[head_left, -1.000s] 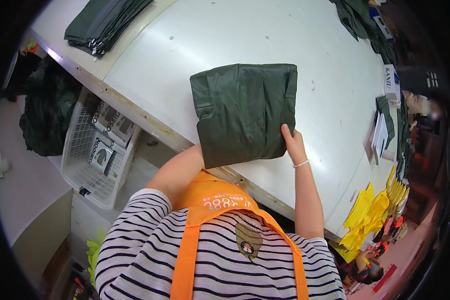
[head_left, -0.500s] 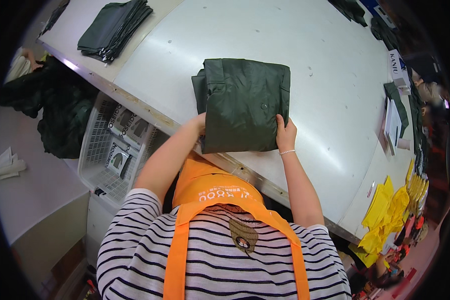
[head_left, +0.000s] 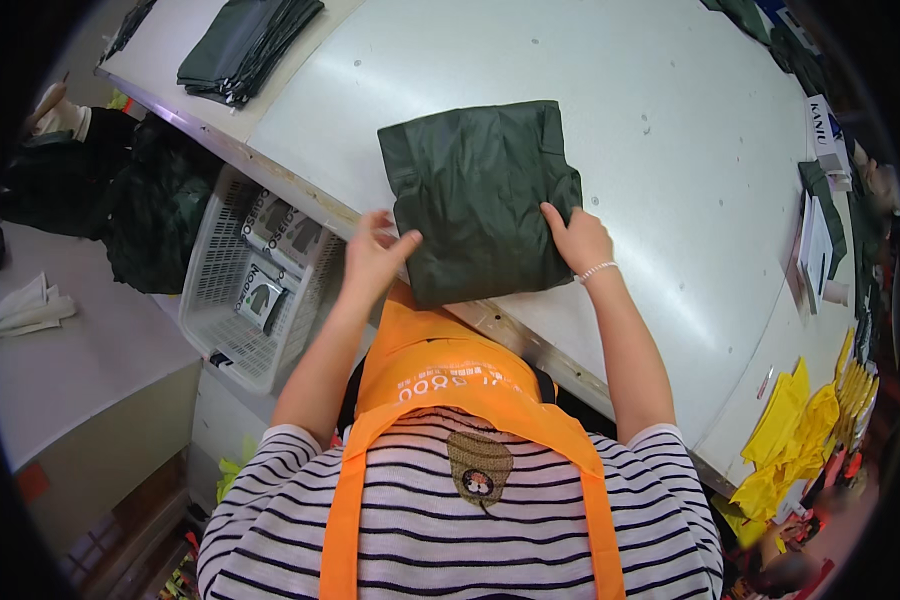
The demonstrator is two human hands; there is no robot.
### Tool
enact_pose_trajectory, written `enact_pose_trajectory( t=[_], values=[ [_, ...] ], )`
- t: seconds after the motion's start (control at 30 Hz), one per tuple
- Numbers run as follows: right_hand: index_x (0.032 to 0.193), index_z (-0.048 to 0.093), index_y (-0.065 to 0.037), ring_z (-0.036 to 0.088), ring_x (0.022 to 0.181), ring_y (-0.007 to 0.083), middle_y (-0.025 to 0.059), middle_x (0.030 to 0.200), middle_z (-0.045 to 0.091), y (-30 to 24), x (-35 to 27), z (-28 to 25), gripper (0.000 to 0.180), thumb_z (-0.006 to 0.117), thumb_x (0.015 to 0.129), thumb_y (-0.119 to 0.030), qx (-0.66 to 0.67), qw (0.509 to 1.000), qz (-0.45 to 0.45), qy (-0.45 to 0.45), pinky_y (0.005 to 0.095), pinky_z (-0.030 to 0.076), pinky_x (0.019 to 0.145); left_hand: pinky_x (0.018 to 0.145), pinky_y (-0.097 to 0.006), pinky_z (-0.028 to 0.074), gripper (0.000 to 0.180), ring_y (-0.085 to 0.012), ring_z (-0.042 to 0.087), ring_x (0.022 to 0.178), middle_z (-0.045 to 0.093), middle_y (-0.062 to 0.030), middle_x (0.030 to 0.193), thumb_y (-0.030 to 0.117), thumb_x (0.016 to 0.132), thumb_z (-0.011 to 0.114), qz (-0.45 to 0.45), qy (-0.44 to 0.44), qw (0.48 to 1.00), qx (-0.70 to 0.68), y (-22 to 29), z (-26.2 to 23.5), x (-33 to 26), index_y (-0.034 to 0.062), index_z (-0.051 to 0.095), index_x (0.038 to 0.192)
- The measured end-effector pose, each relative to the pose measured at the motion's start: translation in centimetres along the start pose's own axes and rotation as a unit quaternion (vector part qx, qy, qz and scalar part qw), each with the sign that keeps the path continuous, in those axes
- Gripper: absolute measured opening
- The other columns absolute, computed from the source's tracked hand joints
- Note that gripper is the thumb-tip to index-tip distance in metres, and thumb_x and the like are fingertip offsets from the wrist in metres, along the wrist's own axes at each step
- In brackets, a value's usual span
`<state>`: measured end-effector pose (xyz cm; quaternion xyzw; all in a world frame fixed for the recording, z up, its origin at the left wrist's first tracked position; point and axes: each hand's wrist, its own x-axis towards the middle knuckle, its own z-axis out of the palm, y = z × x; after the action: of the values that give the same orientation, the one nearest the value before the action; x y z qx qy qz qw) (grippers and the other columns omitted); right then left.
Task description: The person folds a dark green raincoat on a white table. They smooth the fabric, fold the sleeves and body, and place the finished item on a stack of similar garments.
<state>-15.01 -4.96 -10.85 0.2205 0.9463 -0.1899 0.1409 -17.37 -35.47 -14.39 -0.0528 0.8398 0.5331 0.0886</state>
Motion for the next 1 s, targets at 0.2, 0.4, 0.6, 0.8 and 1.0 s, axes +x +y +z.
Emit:
enact_pose_trajectory(
  t=[0.2,0.4,0.6,0.8,1.0],
  values=[
    [0.113,0.056,0.013,0.058,0.108,0.0318,0.0245,0.115,0.06,1.1,11.2,-0.5,0.084,0.063,0.076,-0.062,0.297,0.955,-0.015,0.005,0.0386,0.046,0.09,0.087,-0.033,0.046,0.052,-0.0183,0.061,0.094,0.063,-0.0095,0.109,0.033,0.079,0.075,-0.227,-0.138,0.906,-0.33,3.9,0.1,10.0,0.0022,0.056,0.117],
    [0.113,0.057,0.007,0.06,0.095,0.0193,0.0139,0.102,0.064,-0.8,13.1,-5.2,0.054,0.074,0.073,-0.026,0.516,0.841,-0.02,-0.161,0.0298,0.045,0.089,0.085,-0.032,0.049,0.044,-0.0196,0.061,0.097,0.063,-0.0094,0.108,0.021,0.081,0.072,-0.157,-0.174,0.906,-0.352,7.1,1.8,13.5,0.002,0.055,0.116],
    [0.118,0.043,-0.005,0.055,0.102,0.0178,0.0085,0.11,0.056,1.0,-0.1,-11.2,0.06,0.074,0.067,0.001,0.385,0.868,-0.302,0.084,0.0308,0.045,0.088,0.094,-0.036,0.041,0.042,-0.0231,0.053,0.107,0.056,-0.0116,0.115,0.008,0.065,0.079,0.287,-0.193,0.934,-0.092,13.5,-4.3,5.8,0.0067,0.051,0.097],
    [0.103,0.048,-0.005,0.045,0.124,0.0331,0.0144,0.119,0.055,5.5,-5.0,-1.7,0.042,0.048,0.066,0.015,0.038,0.913,-0.403,-0.044,0.0466,0.03,0.11,0.102,-0.045,0.036,0.026,-0.0338,0.049,0.116,0.053,-0.0132,0.126,0.003,0.064,0.063,0.534,-0.299,0.71,0.349,2.3,-2.8,3.9,0.0062,0.053,0.087],
    [0.108,0.059,0.003,0.057,0.102,0.0335,0.0188,0.112,0.06,1.0,-0.5,-5.0,0.028,0.059,0.086,-0.014,0.36,0.908,-0.111,0.181,0.0421,0.047,0.087,0.101,-0.043,0.036,0.033,-0.0367,0.049,0.115,0.049,-0.019,0.129,0.004,0.079,0.057,0.338,-0.04,0.928,0.152,5.3,-3.5,6.3,0.0032,0.054,0.111]
  ],
)
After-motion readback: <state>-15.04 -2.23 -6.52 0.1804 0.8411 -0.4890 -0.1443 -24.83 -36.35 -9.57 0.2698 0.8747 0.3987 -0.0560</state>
